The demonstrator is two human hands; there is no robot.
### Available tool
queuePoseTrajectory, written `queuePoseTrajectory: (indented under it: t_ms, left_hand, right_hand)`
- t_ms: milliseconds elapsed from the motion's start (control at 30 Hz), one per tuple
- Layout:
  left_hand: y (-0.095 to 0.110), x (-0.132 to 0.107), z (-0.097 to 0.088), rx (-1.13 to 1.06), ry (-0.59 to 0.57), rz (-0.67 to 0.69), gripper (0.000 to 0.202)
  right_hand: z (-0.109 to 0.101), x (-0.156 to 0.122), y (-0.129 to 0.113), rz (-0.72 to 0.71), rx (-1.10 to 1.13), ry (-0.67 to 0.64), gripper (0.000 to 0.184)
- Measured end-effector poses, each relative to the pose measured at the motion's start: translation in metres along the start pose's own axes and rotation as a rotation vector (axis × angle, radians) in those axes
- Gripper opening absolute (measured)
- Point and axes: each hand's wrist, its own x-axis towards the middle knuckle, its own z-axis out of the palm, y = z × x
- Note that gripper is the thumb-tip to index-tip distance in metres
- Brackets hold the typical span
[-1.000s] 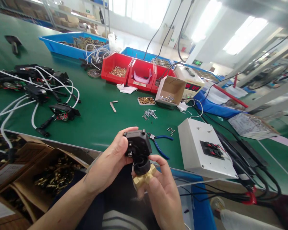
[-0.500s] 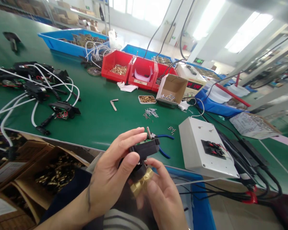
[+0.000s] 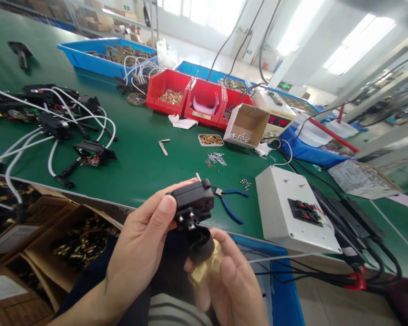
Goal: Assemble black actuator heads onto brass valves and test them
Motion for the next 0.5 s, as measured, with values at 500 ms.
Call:
queuePoseTrajectory:
  t_ms: [500]
  left_hand:
    - [0.003, -0.008, -0.006, 0.369, -0.054, 0.288, 0.026]
  right_hand:
    - [0.003, 0.0, -0.005, -0.041, -0.015, 0.07, 0.051]
